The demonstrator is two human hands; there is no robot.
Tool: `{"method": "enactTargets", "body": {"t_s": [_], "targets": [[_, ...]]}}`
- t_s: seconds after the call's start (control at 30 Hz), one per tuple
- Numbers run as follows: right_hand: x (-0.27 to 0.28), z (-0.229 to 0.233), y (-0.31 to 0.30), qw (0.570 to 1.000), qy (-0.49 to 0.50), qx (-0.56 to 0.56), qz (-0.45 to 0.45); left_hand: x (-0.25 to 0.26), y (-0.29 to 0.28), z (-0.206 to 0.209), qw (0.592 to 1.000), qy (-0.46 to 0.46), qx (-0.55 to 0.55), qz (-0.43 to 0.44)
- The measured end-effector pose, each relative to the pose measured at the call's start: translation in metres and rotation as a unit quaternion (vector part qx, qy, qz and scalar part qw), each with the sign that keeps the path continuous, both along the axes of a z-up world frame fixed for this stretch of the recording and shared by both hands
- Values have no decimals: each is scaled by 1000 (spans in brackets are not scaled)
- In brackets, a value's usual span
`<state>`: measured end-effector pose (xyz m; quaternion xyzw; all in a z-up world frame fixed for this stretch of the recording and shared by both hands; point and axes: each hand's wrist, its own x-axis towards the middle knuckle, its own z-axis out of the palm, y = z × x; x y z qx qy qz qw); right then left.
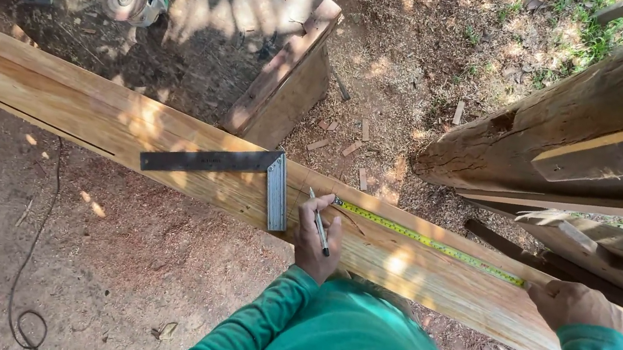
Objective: Use a tape measure, speed square, and pencil to measure and mark precise cutting lines on a long wooden beam.
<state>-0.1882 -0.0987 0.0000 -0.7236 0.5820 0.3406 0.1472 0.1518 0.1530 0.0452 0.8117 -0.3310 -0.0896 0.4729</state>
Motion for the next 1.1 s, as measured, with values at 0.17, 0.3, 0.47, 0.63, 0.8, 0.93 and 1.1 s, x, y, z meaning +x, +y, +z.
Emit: {"method": "enactTargets", "body": {"t_s": [0.17,0.3,0.47,0.63,0.8,0.93,1.1], "targets": [[-1,-14,-7,999,22,24,12,5,3,-3,1000,4,4,-13],[0,0,-3,997,-44,52,-32,2,2,-26,996,-59,-54,-47],[4,4,-7,999,-31,22,-30,2,-1,-29,997,-58,-47,-37],[15,7,-7,999,-29,36,-14,-2,3,-22,995,-96,7,7],[12,8,-13,998,-37,55,-8,-11,-3,-28,992,-111,15,57],[9,8,-17,995,-59,74,-29,-13,-8,-31,990,-134,17,48],[2,-3,-17,994,-77,80,-18,-14,-3,-37,986,-160,14,38]]}}
